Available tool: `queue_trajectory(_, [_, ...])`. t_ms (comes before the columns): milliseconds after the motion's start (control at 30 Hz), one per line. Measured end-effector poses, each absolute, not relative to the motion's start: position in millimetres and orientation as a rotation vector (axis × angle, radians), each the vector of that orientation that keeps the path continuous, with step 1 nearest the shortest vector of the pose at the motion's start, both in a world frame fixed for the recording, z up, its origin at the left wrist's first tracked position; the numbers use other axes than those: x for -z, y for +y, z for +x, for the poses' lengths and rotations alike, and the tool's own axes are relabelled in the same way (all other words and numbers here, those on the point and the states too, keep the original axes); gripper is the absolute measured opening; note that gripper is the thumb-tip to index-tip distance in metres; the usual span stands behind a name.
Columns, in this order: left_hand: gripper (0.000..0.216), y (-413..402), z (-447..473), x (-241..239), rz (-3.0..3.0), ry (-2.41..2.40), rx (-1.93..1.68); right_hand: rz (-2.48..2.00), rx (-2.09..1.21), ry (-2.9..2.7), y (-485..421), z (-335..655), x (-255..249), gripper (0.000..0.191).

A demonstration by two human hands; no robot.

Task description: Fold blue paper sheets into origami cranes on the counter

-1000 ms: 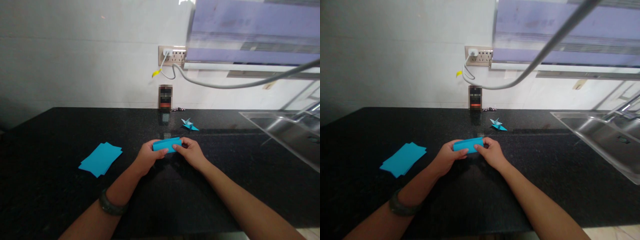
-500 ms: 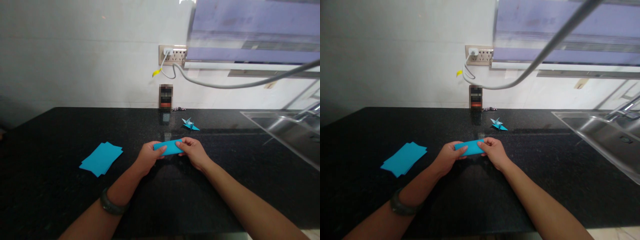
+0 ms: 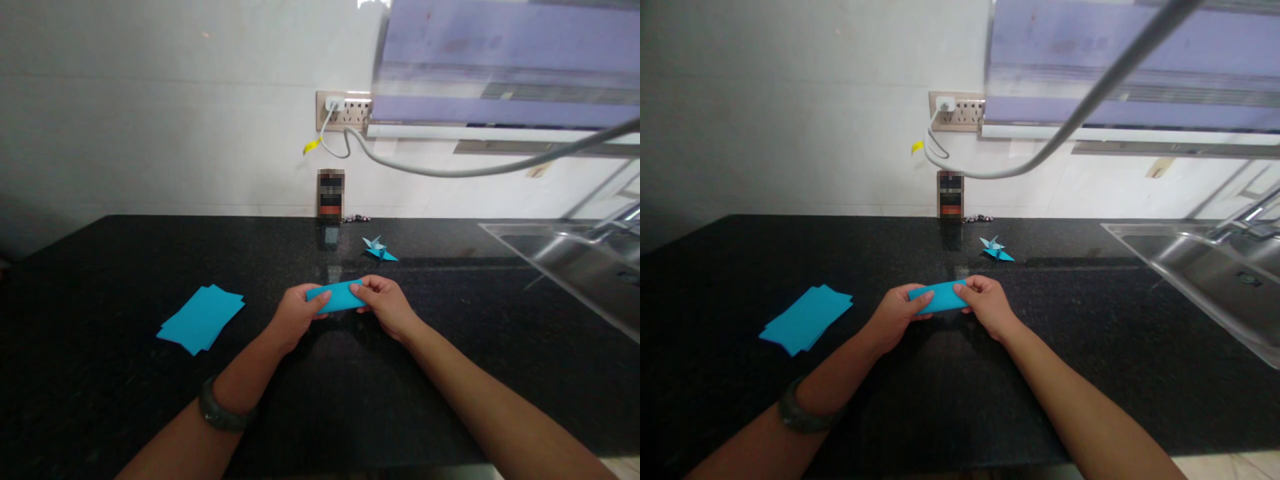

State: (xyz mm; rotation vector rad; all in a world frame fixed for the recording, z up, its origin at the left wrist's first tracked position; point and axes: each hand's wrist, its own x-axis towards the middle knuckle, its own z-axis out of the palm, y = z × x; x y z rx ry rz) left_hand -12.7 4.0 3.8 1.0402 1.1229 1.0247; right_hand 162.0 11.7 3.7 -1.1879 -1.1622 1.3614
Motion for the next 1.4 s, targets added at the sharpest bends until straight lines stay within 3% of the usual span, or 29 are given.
queue_trajectory(1400, [0.034,3.9,-12.4,-4.4,1.094,1.160,-1.015,-1.205,-1.324,-1.206,11.6,162.0,-3.1,0.030])
